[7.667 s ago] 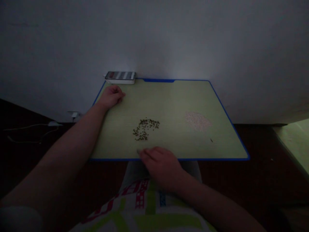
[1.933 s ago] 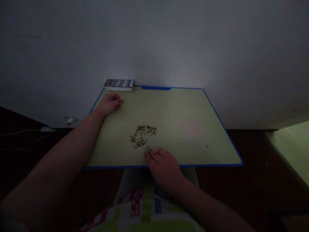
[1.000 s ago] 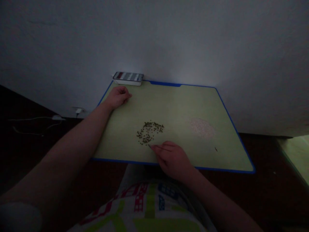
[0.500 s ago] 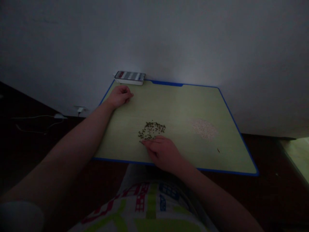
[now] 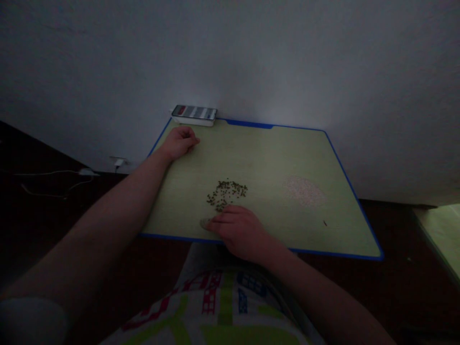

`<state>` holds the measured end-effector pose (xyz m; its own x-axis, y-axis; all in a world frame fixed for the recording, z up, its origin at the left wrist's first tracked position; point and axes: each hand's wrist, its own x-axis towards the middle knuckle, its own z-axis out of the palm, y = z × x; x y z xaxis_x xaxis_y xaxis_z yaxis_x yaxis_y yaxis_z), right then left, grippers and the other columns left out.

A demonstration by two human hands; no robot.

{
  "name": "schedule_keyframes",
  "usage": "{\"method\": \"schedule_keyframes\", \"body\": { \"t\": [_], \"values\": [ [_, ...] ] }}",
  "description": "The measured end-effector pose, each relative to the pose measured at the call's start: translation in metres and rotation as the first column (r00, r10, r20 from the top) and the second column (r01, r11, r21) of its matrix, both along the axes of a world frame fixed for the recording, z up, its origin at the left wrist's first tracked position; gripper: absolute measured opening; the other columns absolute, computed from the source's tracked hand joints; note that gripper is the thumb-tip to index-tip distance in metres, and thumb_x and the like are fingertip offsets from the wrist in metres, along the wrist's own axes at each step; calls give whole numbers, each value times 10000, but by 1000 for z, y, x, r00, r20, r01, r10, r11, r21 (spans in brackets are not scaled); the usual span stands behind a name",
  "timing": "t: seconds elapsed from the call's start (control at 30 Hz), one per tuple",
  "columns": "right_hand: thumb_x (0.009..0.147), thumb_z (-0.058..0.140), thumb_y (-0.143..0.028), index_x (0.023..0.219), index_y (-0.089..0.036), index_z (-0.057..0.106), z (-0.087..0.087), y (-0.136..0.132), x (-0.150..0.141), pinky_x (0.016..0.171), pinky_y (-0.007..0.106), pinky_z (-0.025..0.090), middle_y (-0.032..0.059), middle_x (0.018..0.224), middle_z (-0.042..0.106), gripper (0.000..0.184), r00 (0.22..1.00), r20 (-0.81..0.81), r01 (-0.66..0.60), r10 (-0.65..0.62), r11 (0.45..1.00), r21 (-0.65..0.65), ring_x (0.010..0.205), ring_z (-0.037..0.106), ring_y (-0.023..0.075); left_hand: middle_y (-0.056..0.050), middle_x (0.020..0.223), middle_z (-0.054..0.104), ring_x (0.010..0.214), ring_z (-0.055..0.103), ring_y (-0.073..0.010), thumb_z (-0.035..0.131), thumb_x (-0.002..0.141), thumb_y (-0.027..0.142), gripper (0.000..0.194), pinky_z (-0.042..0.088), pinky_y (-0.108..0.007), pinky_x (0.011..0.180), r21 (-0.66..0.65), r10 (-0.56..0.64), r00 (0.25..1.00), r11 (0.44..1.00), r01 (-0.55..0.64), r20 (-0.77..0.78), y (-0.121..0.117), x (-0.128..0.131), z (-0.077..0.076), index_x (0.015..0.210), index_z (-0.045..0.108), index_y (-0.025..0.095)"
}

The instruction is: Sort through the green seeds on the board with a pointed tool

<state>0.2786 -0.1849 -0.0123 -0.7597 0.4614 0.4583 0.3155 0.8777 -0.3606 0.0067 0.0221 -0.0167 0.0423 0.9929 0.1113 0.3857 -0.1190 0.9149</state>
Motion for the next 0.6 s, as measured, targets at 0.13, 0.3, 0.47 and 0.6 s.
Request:
{"method": "schedule_keyframes", "body": {
  "t": [0.13,0.3,0.47,0.6],
  "values": [
    [978,493,-102,1161,-205,754,-1,-12,11,864,371,584,43,1060,817,335,999,27,20,-22,999,51,901,718,185,30,482,468,469,413,-96,696,700,233,218,301,-254,477,4,-3,1000,1000,3,3,2,-2,-3,628,491,216],
    [976,500,-111,1125,-216,770,-5,-20,24,849,353,580,32,1037,823,325,996,24,85,-88,992,95,892,711,185,27,483,478,465,410,-98,695,689,260,218,306,-258,477,10,-5,1000,1000,5,-1,3,-4,-6,627,489,222],
    [981,499,-102,1217,-205,748,-10,-24,25,841,354,571,54,1041,818,358,981,56,175,-184,974,142,876,699,190,31,489,478,465,416,-97,690,699,251,208,307,-258,479,2,-4,1000,1000,4,-13,1,-3,-3,640,492,221],
    [982,530,-108,1189,-181,752,-11,-27,12,831,369,569,80,1083,812,312,961,114,224,-251,953,206,900,685,217,31,486,487,466,409,-99,695,703,288,218,303,-260,479,21,-3,999,1000,4,-42,0,-4,-2,634,500,220]
  ]
}}
